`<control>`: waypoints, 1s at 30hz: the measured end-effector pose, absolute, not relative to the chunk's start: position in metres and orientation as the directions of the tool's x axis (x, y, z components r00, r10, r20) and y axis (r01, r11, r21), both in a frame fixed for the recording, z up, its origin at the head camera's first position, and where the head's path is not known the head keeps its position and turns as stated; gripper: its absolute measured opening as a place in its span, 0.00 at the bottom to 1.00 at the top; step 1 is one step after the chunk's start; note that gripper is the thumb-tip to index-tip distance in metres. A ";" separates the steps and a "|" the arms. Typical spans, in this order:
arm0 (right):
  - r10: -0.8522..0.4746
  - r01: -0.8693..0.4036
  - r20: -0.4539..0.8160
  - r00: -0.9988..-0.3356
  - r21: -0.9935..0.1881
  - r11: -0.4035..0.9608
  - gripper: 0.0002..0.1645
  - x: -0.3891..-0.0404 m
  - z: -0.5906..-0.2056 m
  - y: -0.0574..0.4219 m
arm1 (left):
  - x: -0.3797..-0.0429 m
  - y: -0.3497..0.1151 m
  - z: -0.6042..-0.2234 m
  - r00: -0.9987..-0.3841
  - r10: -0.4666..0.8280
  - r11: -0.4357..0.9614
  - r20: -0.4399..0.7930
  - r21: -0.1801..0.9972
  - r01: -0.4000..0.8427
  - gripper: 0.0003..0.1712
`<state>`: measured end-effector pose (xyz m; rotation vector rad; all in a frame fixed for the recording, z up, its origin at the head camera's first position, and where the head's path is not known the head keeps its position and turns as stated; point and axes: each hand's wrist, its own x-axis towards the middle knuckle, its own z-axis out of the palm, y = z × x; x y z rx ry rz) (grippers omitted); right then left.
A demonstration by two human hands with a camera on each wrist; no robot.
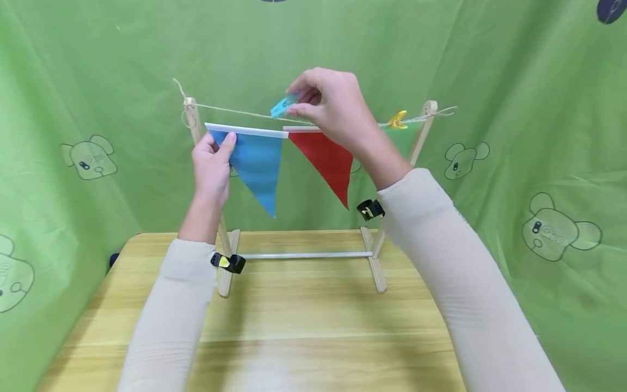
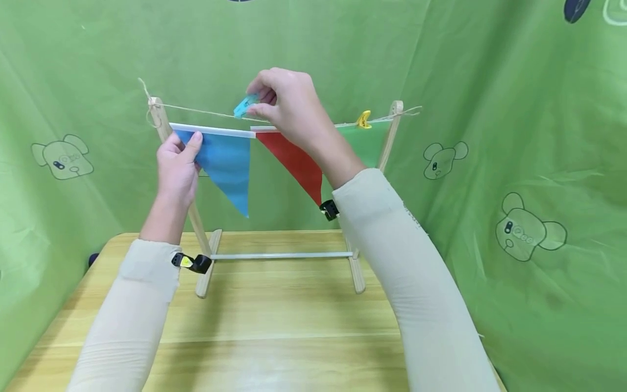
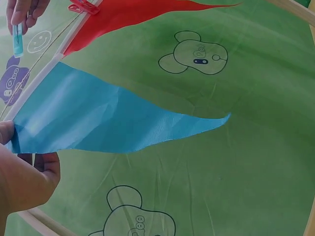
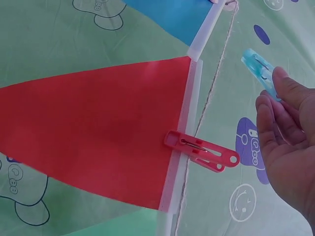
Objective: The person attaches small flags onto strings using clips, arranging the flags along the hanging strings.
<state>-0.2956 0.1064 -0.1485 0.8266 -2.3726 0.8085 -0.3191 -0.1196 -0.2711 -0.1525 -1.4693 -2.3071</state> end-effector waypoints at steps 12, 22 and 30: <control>-0.362 -0.589 0.510 -0.780 -0.405 0.699 0.17 -0.307 -0.136 0.097 | -0.325 -0.114 -0.264 -0.905 -0.298 -0.343 0.303 0.851 0.398 0.08; -0.367 -0.549 0.452 -0.813 -0.388 0.740 0.17 -0.312 -0.131 0.092 | -0.325 -0.113 -0.261 -0.907 -0.295 -0.341 0.301 0.854 0.394 0.09; -0.376 -0.534 0.426 -0.823 -0.356 0.766 0.17 -0.310 -0.125 0.085 | -0.326 -0.111 -0.256 -0.899 -0.309 -0.340 0.311 0.846 0.410 0.07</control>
